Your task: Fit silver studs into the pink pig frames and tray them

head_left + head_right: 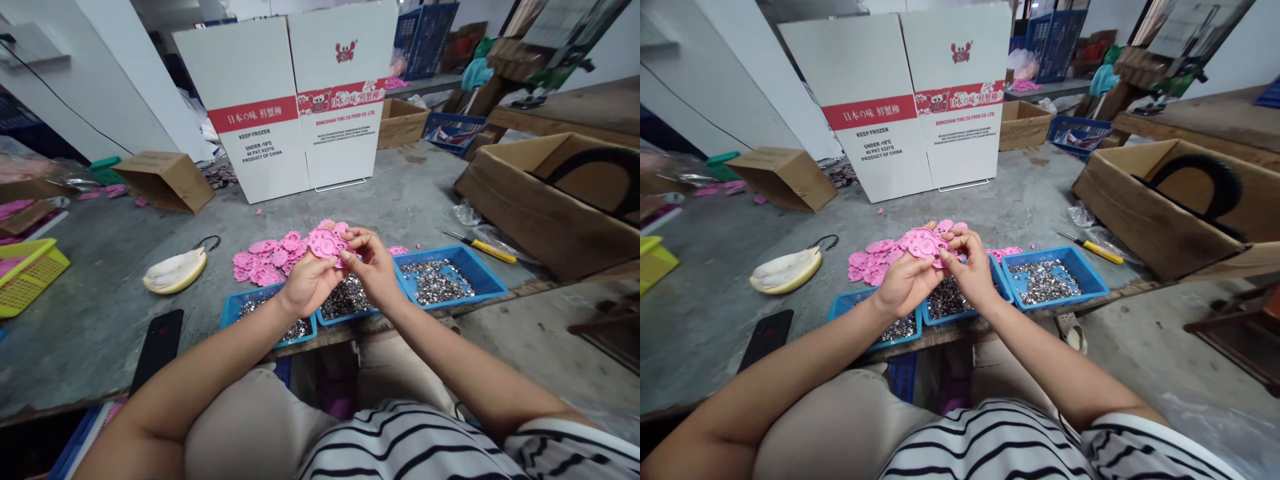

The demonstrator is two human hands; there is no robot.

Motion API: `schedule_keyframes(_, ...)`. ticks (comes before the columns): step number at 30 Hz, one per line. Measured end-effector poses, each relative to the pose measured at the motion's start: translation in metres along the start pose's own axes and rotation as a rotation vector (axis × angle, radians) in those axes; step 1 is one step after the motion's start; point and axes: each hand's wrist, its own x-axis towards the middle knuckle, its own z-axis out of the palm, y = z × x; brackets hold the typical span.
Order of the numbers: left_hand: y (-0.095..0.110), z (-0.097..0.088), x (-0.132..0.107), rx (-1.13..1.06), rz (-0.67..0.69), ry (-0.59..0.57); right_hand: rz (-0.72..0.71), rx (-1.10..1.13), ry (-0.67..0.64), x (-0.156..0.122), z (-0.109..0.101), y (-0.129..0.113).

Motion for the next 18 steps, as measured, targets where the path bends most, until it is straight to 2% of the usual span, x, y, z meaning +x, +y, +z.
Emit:
schedule_keyframes(3,0.000,-0.005,0.004,0.045,-0.002,0.023,0.102,0.069,-0.009,0.002,-0.003,0.007)
schedule_keyframes(6,0.002,-0.011,0.007,0.101,-0.010,0.074,0.171,0.036,0.067,0.012,-0.023,0.010)
schedule_keyframes(8,0.004,-0.013,0.008,0.124,-0.022,0.118,0.197,-0.120,0.143,0.022,-0.046,0.009)
schedule_keyframes(10,0.006,-0.014,0.009,0.157,-0.027,0.139,0.244,-0.390,0.180,0.032,-0.071,0.004)
schedule_keyframes(11,0.006,-0.015,0.009,0.183,-0.027,0.142,0.290,-0.596,0.146,0.035,-0.083,0.001)
schedule_keyframes(12,0.005,-0.015,0.009,0.214,-0.026,0.146,0.355,-0.839,0.053,0.037,-0.094,-0.003)
schedule_keyframes(14,0.004,-0.016,0.009,0.271,-0.021,0.168,0.515,-1.270,-0.234,0.038,-0.107,-0.010)
schedule_keyframes(16,0.002,-0.016,0.009,0.302,-0.024,0.189,0.646,-1.492,-0.498,0.034,-0.112,-0.015)
schedule_keyframes(18,0.001,-0.016,0.009,0.314,-0.032,0.186,0.712,-1.568,-0.598,0.028,-0.110,-0.017)
